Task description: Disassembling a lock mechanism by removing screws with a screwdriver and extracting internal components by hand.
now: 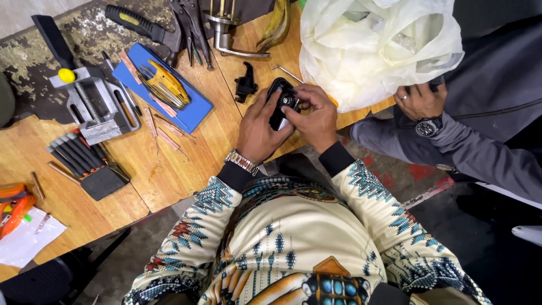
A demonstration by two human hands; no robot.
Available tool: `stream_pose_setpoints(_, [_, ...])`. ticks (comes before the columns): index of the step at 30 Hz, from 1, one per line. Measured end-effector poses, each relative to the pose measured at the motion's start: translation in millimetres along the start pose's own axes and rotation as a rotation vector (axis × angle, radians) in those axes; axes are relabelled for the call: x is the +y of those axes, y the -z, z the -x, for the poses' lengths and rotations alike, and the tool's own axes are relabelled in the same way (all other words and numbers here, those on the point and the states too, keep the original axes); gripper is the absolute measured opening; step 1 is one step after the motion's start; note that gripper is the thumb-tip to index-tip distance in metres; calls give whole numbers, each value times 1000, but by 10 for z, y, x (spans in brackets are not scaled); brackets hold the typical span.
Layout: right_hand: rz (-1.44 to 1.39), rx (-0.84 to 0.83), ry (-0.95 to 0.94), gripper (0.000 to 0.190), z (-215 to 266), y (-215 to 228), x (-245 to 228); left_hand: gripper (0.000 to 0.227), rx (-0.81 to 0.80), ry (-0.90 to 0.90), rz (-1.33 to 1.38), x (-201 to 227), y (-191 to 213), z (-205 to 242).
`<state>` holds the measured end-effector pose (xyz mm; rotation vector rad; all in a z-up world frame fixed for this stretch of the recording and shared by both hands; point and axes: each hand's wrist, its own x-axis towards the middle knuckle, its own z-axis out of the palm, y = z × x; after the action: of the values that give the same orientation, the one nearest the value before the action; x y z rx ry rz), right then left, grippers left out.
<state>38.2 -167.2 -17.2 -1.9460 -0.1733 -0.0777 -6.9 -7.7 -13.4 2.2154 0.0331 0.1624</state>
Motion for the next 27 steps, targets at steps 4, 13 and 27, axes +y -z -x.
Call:
stream_pose_setpoints(4, [-2,-6,-24,41,-9,3,-27,72,4,29,-10,19,-5,-13])
stream_pose_setpoints(13, [124,-13,19,40,-31,23,-101,72,9,29,-32,8,-19,-4])
stream_pose_setpoints(27, [157,33,-13,42,-46,-48,-97,75,-47,23,-19,41,7,-34])
